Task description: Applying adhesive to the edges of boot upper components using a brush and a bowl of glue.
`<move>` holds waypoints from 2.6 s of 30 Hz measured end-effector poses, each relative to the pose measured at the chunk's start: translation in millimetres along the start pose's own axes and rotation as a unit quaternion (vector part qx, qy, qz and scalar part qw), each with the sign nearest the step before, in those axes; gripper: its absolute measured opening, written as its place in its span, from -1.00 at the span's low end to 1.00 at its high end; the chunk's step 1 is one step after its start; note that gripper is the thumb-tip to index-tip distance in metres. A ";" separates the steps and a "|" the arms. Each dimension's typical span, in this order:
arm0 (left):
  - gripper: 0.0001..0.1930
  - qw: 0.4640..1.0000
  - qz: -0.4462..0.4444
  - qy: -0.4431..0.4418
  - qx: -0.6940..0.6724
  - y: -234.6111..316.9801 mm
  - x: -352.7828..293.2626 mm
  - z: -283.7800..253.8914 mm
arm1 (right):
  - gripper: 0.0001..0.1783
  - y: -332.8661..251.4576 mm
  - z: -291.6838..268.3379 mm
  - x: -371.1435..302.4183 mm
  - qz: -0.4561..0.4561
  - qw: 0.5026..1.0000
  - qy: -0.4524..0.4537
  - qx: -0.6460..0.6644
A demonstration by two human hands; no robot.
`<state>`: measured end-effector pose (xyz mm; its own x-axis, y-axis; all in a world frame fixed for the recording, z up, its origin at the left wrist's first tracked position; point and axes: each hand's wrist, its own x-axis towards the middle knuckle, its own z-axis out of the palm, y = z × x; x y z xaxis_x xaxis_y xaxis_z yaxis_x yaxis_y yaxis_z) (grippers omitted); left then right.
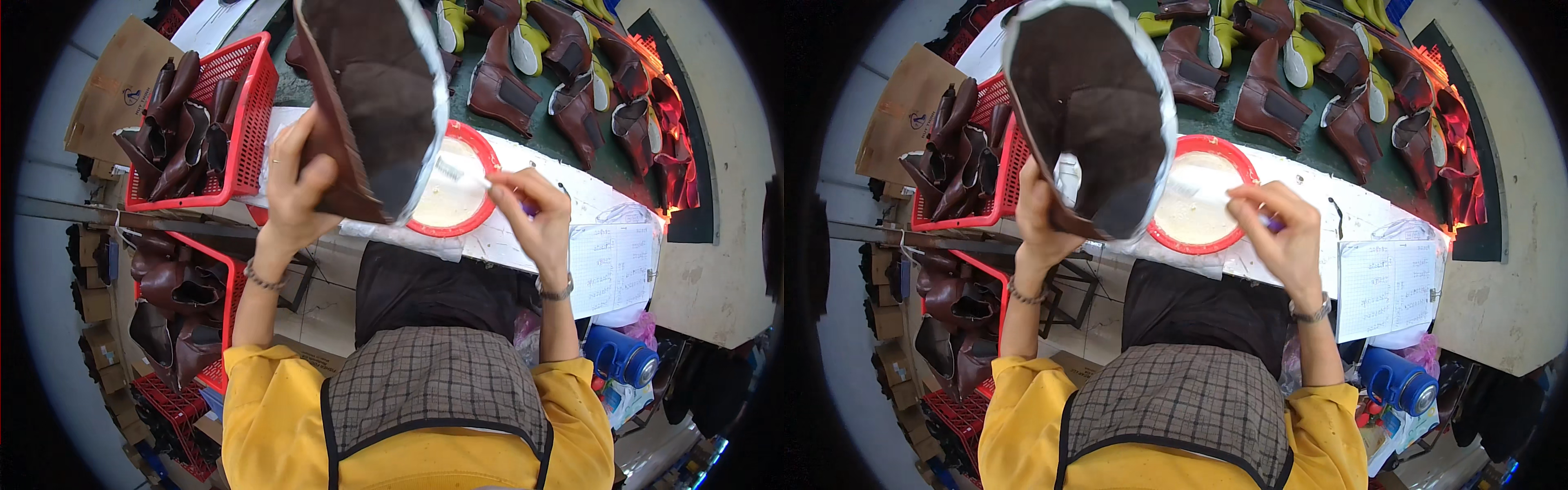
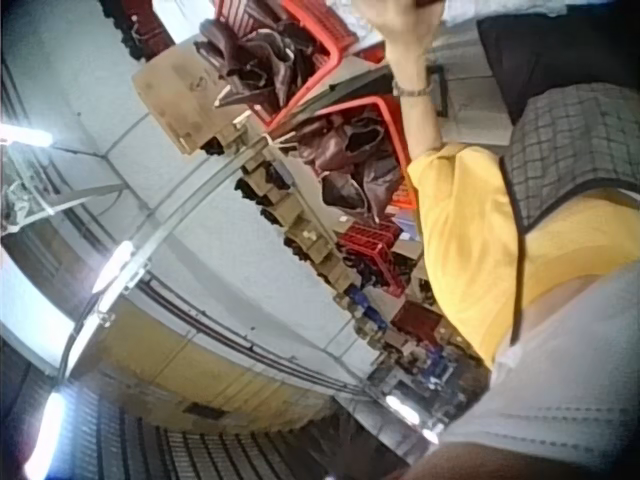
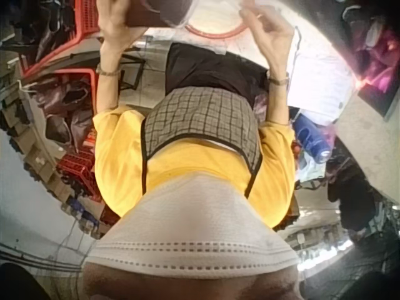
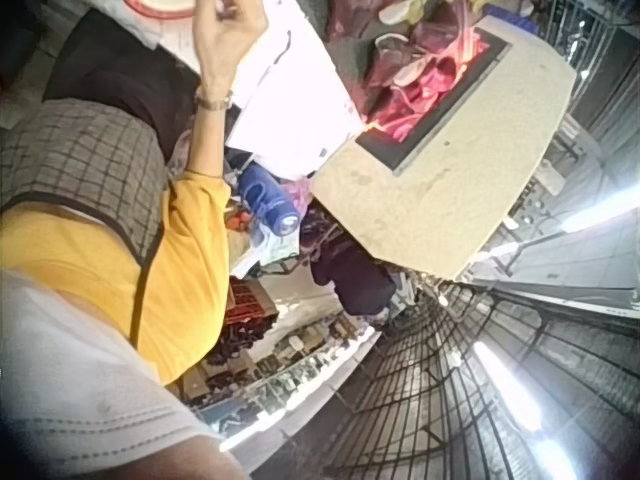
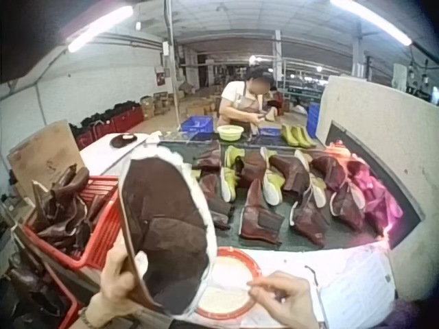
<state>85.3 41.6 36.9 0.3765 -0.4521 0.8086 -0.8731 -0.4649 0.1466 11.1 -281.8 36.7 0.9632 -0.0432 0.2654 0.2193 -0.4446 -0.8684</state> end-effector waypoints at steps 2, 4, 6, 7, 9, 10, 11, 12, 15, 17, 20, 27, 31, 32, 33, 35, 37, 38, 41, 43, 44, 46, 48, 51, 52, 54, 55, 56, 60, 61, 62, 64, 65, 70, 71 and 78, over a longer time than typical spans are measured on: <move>0.29 0.984 -0.139 -0.054 -0.097 3.9 -22.1 -23.0 | -0.87 24.0 -1.6 11.8 0.001 0.988 0.013 -0.156; 0.38 0.940 -0.239 -0.052 -0.240 10.5 -11.7 -42.8 | -0.88 51.3 6.7 17.9 -0.053 0.959 -0.014 -0.277; 0.38 0.838 -0.369 -0.059 -0.398 11.2 -17.2 -55.6 | -0.88 57.2 10.2 24.5 -0.116 0.917 -0.041 -0.379; 0.30 0.752 -0.420 0.001 -0.507 16.9 -28.1 -55.3 | -0.88 56.1 7.1 25.5 -0.118 0.917 -0.041 -0.378; 0.30 0.753 -0.421 0.007 -0.506 12.4 -33.0 -55.8 | -0.88 40.0 0.7 28.5 -0.048 0.966 -0.005 -0.254; 0.29 0.751 -0.422 0.009 -0.508 11.2 -39.8 -62.7 | -0.88 37.3 -0.1 29.8 -0.031 0.987 -0.003 -0.159; 0.28 0.747 -0.422 0.009 -0.513 12.8 -46.6 -65.2 | -0.88 32.8 -1.4 30.0 -0.030 0.987 -0.003 -0.160; 0.28 0.743 -0.422 0.008 -0.519 13.0 -51.0 -65.0 | -0.88 26.7 -1.5 30.5 -0.043 0.995 -0.004 -0.094; 0.26 0.733 -0.422 0.004 -0.534 4.1 -51.2 -50.9 | -0.86 9.3 2.0 34.4 -0.075 0.997 -0.025 -0.007; 0.25 0.726 -0.422 0.001 -0.543 6.8 -53.7 -43.5 | -0.86 5.5 9.4 38.4 -0.096 0.994 -0.045 0.012; 0.23 0.715 -0.418 0.002 -0.560 2.5 -58.9 -33.4 | -0.87 2.7 11.2 43.6 -0.133 0.991 -0.013 0.012; 0.19 0.700 -0.413 0.008 -0.583 -13.3 -67.9 -23.7 | -0.87 5.6 -3.5 28.4 -0.098 0.995 -0.005 0.007; 0.16 0.687 -0.412 0.006 -0.598 -8.2 -81.2 -24.5 | -0.86 -3.5 5.3 44.5 -0.125 0.991 -0.024 0.046; 0.16 0.686 -0.411 0.008 -0.601 -3.4 -80.9 -18.5 | -0.84 -5.0 5.0 49.1 -0.131 0.990 -0.034 0.039; 0.15 0.684 -0.411 0.010 -0.603 -5.4 -79.4 -13.3 | -0.84 -6.5 5.6 54.0 -0.133 0.990 -0.036 0.040; 0.14 0.680 -0.411 0.013 -0.607 -1.8 -80.2 -4.6 | -0.87 -10.1 6.7 62.2 -0.184 0.980 -0.050 0.052; 0.13 0.675 -0.411 0.016 -0.612 -5.4 -79.2 5.9 | -0.87 -19.7 2.1 68.6 -0.182 0.980 -0.071 0.039; 0.12 0.674 -0.412 0.015 -0.613 5.7 -87.2 1.0 | -0.86 -22.4 0.4 72.4 -0.190 0.976 -0.095 0.041; 0.10 0.666 -0.412 0.019 -0.621 5.0 -78.9 27.5 | -0.84 -30.9 6.2 87.4 -0.222 0.963 -0.142 0.047; 0.09 0.658 -0.411 0.015 -0.630 16.5 -83.1 38.2 | -0.84 -35.4 13.9 96.2 -0.282 0.942 -0.175 0.042; 0.08 0.654 -0.409 0.013 -0.636 20.3 -83.8 43.4 | -0.84 -36.9 17.5 99.6 -0.279 0.941 -0.185 0.043; 0.07 0.643 -0.406 0.009 -0.649 13.4 -88.1 45.3 | -0.83 -35.0 18.6 100.2 -0.276 0.944 -0.171 0.058; 0.06 0.632 -0.405 0.008 -0.661 -15.4 -94.8 38.5 | -0.80 -26.7 15.2 96.4 -0.263 0.948 -0.155 0.085; 0.04 0.621 -0.402 0.013 -0.673 -24.6 -125.9 2.1 | -0.78 -2.2 6.0 77.4 -0.201 0.970 -0.105 0.082; 0.04 0.617 -0.400 0.015 -0.678 -33.1 -130.9 -1.5 | -0.79 4.2 2.3 70.4 -0.169 0.977 -0.101 0.075; 0.03 0.613 -0.398 0.018 -0.682 -38.4 -135.6 -10.7 | -0.81 11.8 -2.5 58.6 -0.130 0.985 -0.087 0.078; 0.02 0.610 -0.395 0.019 -0.687 -47.3 -137.7 -7.7 | -0.81 14.8 -4.4 52.7 -0.108 0.988 -0.077 0.079; 0.01 0.608 -0.393 0.020 -0.690 -49.6 -142.3 -9.6 | -0.82 18.7 -5.2 47.7 -0.112 0.988 -0.067 0.080; -0.01 0.605 -0.378 0.028 -0.700 -66.7 -149.6 -14.5 | -0.82 29.3 -7.8 31.1 -0.093 0.994 -0.032 0.051; -0.01 0.607 -0.374 0.031 -0.701 -68.4 -150.3 -15.2 | -0.83 29.7 -5.8 26.3 -0.078 0.994 -0.024 0.065; -0.02 0.608 -0.367 0.034 -0.703 -64.5 -156.1 -18.8 | -0.83 30.5 -5.1 22.5 -0.062 0.995 -0.023 0.069; -0.03 0.610 -0.353 0.036 -0.708 -50.5 -168.3 -25.6 | -0.82 39.2 -2.7 15.5 -0.019 0.994 -0.014 0.108; -0.04 0.614 -0.350 0.041 -0.706 -59.4 -164.2 -27.1 | -0.83 38.5 5.0 16.0 -0.008 0.985 0.004 0.170; -0.12 0.546 -0.421 0.133 -0.712 -57.4 -92.2 -11.9 | -0.74 114.0 10.2 17.7 0.105 0.959 0.103 0.241; -0.13 0.525 -0.432 0.165 -0.714 -54.4 -64.5 -11.1 | -0.74 121.8 13.1 17.8 0.102 0.960 0.097 0.242; -0.36 0.453 -0.489 0.293 -0.685 -78.1 -27.0 8.4 | -0.79 167.3 34.9 2.6 0.177 0.957 0.168 0.157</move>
<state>145.9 83.7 -1.1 0.9947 -0.0730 -0.0724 0.0992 0.8663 0.4897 55.8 -325.1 -122.5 0.8930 -0.4500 0.0049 -0.0254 -0.0612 -0.9978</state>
